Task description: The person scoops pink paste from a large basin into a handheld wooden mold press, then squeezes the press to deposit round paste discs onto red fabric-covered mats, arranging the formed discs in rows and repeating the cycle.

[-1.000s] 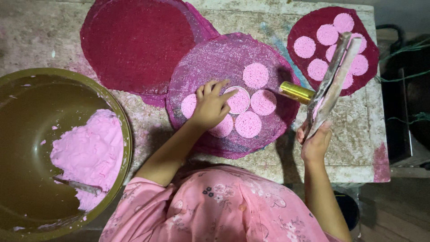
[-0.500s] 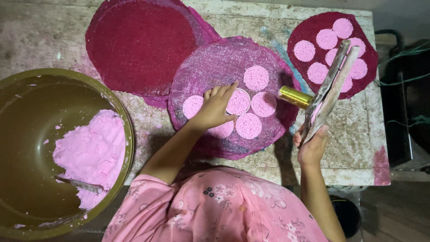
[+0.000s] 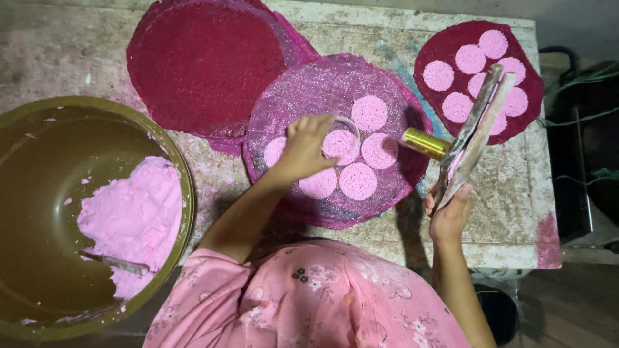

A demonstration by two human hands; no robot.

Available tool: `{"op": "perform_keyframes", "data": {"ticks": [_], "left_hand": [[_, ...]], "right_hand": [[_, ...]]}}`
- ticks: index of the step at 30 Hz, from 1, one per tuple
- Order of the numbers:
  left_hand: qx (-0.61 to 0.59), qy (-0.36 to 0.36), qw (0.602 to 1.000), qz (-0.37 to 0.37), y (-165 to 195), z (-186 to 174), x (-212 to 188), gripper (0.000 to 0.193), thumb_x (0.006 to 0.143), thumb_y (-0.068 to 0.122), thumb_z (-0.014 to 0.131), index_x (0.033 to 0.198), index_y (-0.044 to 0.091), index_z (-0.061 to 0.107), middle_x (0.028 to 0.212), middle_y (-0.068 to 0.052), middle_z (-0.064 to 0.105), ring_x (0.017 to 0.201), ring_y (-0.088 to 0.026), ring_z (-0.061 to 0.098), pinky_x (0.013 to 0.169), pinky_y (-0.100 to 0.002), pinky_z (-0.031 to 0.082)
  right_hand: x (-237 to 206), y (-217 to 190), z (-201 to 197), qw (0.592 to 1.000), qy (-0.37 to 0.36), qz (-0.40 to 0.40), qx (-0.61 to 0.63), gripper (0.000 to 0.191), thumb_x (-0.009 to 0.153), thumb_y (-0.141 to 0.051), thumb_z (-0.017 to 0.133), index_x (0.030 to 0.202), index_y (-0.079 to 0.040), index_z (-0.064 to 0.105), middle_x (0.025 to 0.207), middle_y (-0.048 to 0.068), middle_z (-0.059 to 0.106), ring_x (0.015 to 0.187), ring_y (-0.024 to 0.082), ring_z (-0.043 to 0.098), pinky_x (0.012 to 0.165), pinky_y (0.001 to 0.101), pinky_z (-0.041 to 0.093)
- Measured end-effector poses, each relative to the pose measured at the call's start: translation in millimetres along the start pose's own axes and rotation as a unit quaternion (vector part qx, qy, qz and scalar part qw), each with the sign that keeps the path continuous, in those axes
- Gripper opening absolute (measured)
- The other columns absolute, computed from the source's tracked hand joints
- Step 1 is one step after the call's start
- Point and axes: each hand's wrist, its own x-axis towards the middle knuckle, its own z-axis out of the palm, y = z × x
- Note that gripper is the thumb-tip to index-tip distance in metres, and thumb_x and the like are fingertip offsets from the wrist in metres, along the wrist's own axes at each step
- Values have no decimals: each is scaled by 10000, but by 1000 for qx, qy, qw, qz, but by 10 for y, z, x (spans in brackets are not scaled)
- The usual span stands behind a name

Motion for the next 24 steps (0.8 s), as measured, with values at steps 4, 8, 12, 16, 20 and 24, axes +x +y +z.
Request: {"op": "perform_keyframes", "data": {"ticks": [4,8,12,16,20,24], "left_hand": [[-7,27,998,-62,-122,-470,65,1185,744,537,834,1643,143,170,1595,-141,370,1482,-321,279,1218,-502,158],[38,138,987,77,138,-906,-116,1281,641,566,903,1559,12,202,1607,-299,294,1473,-431,178,1143,-621,64],[-14,-13,993,113,724,-1171,-691,801,798,456,780,1411,94,412,1395,-134,479,1346,-244,370,1153,-539,150],[-183,-180,962,96,862,-1454,-1454,308,765,326,731,1012,152,672,858,-79,681,746,-217,620,694,-405,459],[-219,-229,928,194,843,-1625,-1810,259,719,250,778,916,103,696,744,-92,714,629,-214,643,589,-372,527],[-297,-267,917,12,804,-1921,-2425,135,869,242,701,969,179,764,761,-48,760,690,-157,701,613,-344,557]], "right_hand": [[-31,-114,82,998,-53,-14,-5,690,1065,-686,363,1016,-19,537,673,36,489,531,144,455,469,281,361],[-100,-523,410,982,-123,-49,-137,579,1058,-587,496,971,-20,568,659,28,532,520,175,471,475,306,386],[-278,-1268,892,820,-287,-353,-347,512,1050,-526,575,1002,-20,636,759,97,596,638,282,619,603,372,468],[-461,-2038,1472,682,-458,-441,-361,594,808,-634,704,775,-54,578,635,109,508,567,323,554,541,434,439],[-312,-2429,2143,509,-580,-563,-297,602,857,-630,683,854,-34,599,700,96,513,629,306,563,554,436,431],[-456,-2421,2549,522,-723,-393,-225,574,951,-623,567,878,-55,536,769,130,534,774,373,598,682,467,454]]}}
